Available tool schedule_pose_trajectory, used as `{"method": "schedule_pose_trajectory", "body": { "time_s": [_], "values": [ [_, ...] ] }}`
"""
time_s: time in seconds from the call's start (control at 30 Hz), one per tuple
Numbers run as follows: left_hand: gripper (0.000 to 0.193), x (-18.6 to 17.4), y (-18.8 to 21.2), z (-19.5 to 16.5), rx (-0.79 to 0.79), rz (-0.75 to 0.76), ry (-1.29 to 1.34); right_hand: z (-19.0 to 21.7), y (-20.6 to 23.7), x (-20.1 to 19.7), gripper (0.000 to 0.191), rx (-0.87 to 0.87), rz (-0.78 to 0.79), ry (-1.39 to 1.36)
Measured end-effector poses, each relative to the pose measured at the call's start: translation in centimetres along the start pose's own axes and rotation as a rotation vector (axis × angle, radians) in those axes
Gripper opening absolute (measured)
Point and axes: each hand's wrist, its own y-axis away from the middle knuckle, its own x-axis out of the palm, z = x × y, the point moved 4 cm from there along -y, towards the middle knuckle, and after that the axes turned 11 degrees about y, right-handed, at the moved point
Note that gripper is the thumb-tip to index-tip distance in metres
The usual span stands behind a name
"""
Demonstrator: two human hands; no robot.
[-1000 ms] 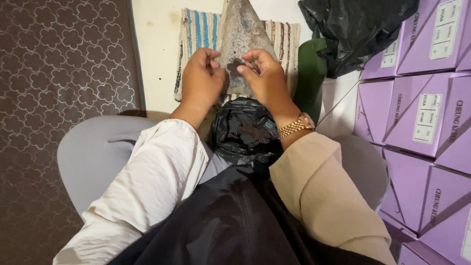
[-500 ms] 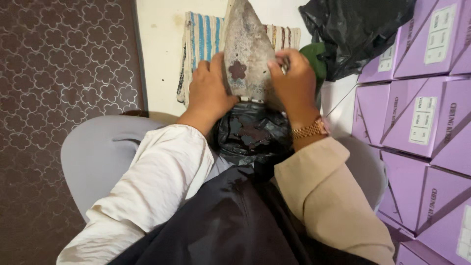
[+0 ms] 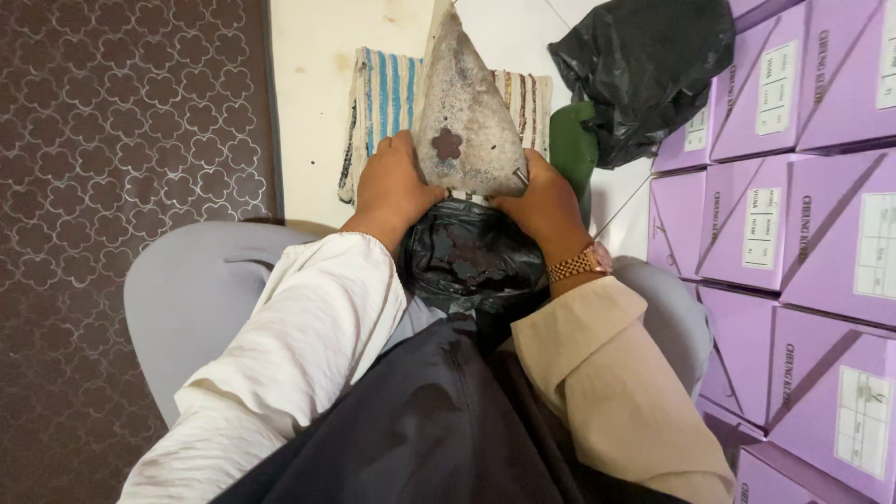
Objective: The person repeatedly picks up small dark decorative pieces, places them on a cloth-covered surface, and uses a green handheld tool to press and shape them. The person handles the pieces one at a time, occasionally inspecting them before continuing the shaping process.
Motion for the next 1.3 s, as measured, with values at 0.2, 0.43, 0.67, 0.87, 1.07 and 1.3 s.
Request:
{"method": "schedule_pose_trajectory", "body": {
  "time_s": [0.2,0.43,0.67,0.87,1.07,1.3],
  "values": [
    [0.099,-0.6,1.2,-1.8,0.236,-0.235,-0.066,0.0,0.1,-2.1,0.020,-0.054,-0.242,-0.071],
    [0.041,0.4,2.7,-4.7,0.565,0.125,0.549,5.1,2.4,-4.4,0.018,-0.230,-0.338,-0.333],
    [0.025,-0.2,2.1,-5.5,0.473,0.081,0.641,8.6,2.3,-4.7,0.017,-0.258,-0.375,-0.458],
    [0.024,-0.1,-0.1,-3.6,0.396,0.035,0.598,6.6,2.0,-4.5,0.034,-0.211,-0.254,-0.515],
    [0.022,-1.1,-5.0,1.1,0.269,0.001,0.902,-2.6,3.3,-7.6,0.047,0.012,-0.316,-0.370],
    [0.019,1.4,-6.3,2.3,0.400,0.170,0.895,-9.2,4.3,-5.4,0.066,0.322,0.036,-0.073]
  ]
}}
